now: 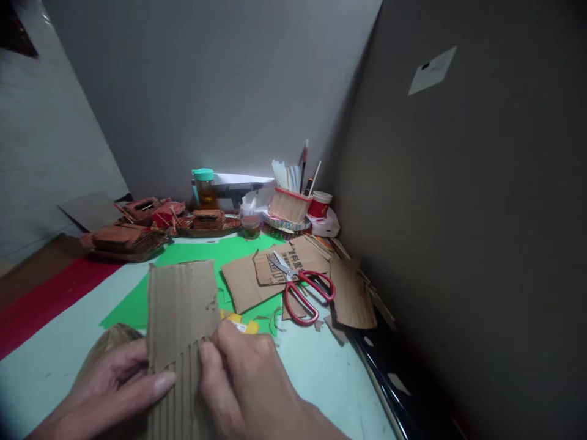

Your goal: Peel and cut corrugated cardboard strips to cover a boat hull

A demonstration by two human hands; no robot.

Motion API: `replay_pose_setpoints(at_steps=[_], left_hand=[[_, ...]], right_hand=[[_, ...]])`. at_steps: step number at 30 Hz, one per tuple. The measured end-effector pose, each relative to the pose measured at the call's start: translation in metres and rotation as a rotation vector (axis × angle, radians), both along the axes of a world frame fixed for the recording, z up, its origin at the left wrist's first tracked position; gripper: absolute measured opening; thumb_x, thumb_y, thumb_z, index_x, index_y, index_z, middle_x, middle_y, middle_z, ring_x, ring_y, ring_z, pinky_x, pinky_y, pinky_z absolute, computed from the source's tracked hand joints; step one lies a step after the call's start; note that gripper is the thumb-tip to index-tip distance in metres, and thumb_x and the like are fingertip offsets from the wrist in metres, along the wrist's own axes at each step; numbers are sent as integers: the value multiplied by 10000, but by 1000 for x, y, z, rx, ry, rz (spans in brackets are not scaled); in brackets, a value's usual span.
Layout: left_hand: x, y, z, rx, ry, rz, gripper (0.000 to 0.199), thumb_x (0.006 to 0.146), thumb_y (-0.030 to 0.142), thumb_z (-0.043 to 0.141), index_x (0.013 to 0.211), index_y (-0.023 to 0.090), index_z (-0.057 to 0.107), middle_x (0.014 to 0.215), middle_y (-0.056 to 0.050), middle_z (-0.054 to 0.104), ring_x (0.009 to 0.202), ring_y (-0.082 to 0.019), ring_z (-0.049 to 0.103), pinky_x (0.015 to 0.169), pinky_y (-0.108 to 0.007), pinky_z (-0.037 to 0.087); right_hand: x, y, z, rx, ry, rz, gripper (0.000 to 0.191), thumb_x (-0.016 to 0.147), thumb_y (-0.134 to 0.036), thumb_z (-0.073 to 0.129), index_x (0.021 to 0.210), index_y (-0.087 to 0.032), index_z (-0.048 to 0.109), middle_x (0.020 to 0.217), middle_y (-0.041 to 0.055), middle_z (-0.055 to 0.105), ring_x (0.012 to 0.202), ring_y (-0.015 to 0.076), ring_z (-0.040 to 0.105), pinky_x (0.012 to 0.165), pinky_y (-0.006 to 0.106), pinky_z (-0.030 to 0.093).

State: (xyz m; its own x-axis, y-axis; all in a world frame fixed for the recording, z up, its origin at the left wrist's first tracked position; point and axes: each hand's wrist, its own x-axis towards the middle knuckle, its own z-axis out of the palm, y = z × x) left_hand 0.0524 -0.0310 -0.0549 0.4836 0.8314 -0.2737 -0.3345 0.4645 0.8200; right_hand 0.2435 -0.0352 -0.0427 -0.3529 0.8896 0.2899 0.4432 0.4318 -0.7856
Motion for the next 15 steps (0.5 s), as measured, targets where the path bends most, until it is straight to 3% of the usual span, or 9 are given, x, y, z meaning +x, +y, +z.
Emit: replay_pose_setpoints(at_steps=[6, 15], left_hand=[[1, -1, 2, -106, -163, 13, 305, 798, 217, 744, 1097, 267, 771, 1025, -47, 809, 1132, -295, 672, 1026, -403, 483], [6, -3, 13, -165, -183, 69, 334, 750, 214, 783, 1085, 218, 773, 1108, -88, 785, 1219, -362, 607, 1013, -463, 499]], right_hand=[[0, 2, -3, 46, 175, -26, 286, 949, -272, 406, 674, -223, 343, 585, -63, 366, 504, 91, 347, 478, 226, 266], [2, 5, -11, -165, 344, 28, 407, 996, -489, 394, 691, -221, 368, 546, -70, 395, 460, 71, 355, 428, 198, 275]])
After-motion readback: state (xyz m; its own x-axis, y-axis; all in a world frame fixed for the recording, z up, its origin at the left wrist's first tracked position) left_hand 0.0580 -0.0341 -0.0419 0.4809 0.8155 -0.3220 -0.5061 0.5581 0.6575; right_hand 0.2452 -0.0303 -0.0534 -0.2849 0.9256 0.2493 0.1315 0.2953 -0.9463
